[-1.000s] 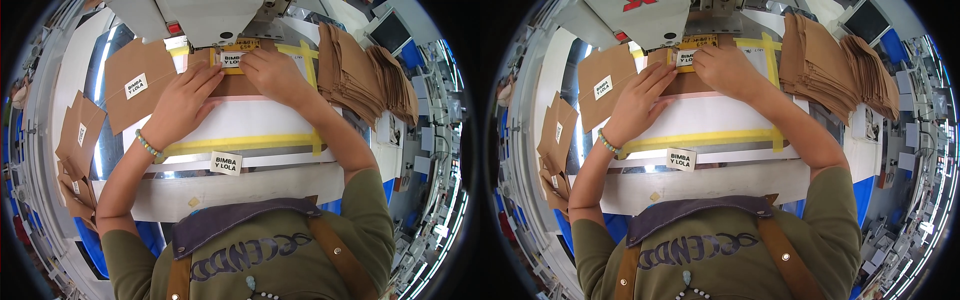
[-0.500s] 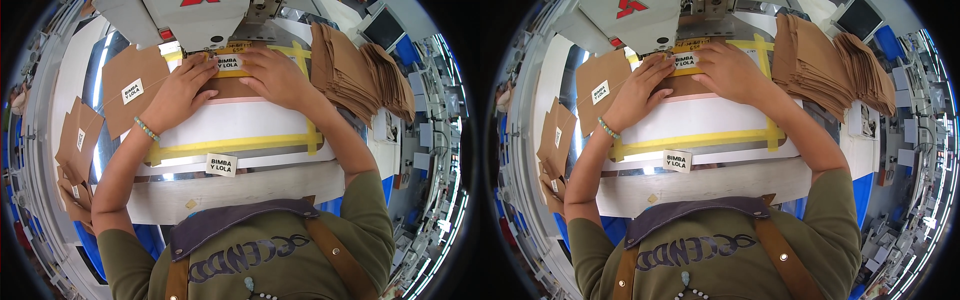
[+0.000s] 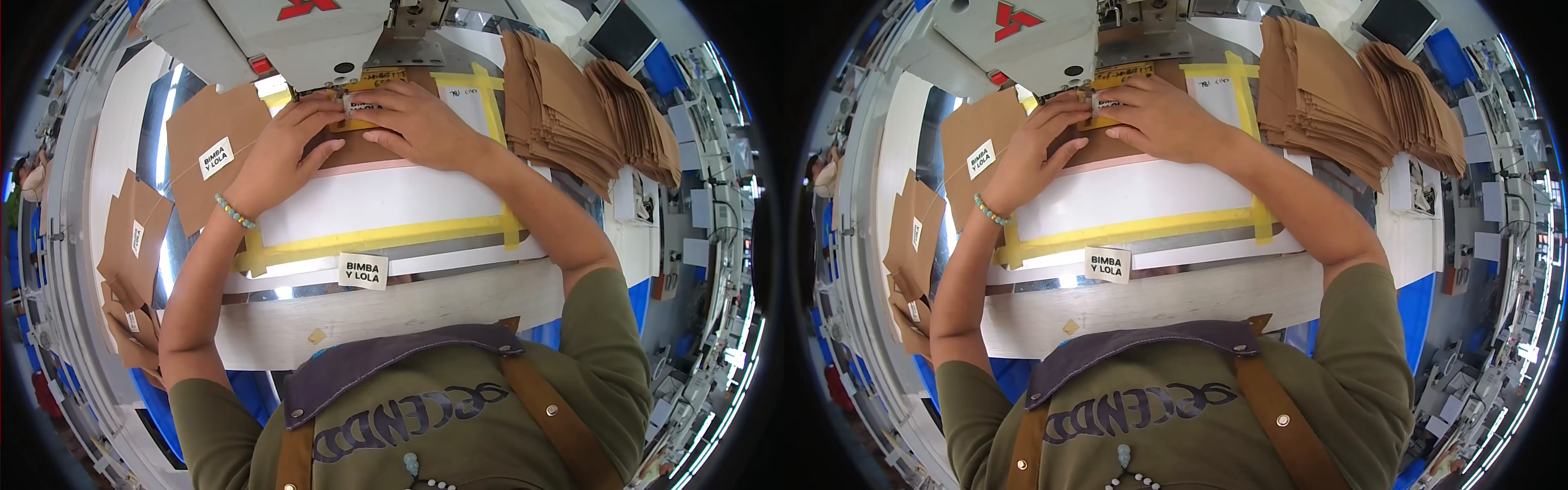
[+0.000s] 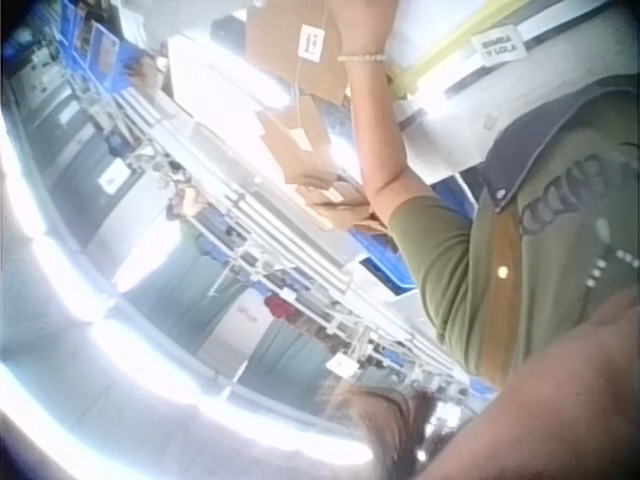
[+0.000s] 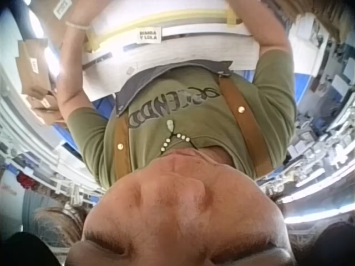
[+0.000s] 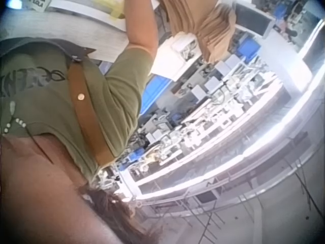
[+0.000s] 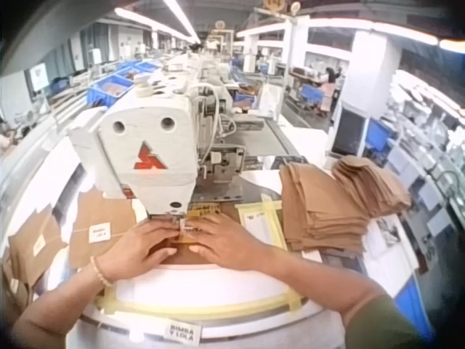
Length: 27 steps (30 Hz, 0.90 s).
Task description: Sewing brand labels onto leather or fabric panels using an industrial sewing machine.
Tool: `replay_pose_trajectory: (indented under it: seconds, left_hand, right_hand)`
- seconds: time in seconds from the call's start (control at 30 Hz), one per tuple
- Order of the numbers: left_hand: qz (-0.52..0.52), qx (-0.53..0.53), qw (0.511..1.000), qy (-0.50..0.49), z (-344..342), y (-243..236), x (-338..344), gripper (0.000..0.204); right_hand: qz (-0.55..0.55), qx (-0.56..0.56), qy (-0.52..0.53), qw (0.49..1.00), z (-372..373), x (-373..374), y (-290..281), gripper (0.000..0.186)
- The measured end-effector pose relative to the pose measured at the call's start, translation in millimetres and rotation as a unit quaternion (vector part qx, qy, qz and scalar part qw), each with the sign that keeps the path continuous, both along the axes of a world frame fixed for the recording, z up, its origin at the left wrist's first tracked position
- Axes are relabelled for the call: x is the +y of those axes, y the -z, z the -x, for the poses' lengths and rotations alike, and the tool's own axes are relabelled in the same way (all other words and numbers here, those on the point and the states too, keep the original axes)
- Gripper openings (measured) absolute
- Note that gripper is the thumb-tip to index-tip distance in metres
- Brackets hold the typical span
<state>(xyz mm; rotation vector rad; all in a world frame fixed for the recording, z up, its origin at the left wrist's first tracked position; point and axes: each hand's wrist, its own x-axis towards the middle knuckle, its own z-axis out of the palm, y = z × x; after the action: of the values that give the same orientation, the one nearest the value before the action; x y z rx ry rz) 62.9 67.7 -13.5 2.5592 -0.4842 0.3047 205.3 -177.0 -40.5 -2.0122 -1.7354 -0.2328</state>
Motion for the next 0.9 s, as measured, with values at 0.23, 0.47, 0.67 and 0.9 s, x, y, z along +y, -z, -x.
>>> replay_pose_trajectory:
  seconds: [0.23,0.47,0.67,0.9]
  left_hand:
    - [0.000,-0.004,0.999,-0.031,11,-8,11,0.039]
    - [0.074,-0.039,0.996,0.042,50,-64,-20,0.032]
    - [0.290,-0.122,0.886,0.341,110,-146,-59,0.030]
    - [0.437,0.006,0.800,0.411,127,-161,-78,0.043]
  right_hand:
    - [0.020,0.029,0.023,0.999,-3,-2,-1,0.038]
    - [0.036,0.055,0.018,0.998,-1,-1,-7,0.037]
    - [0.046,0.019,0.004,0.999,0,4,-9,0.036]
    - [0.038,0.000,0.014,0.999,-6,-3,-4,0.037]
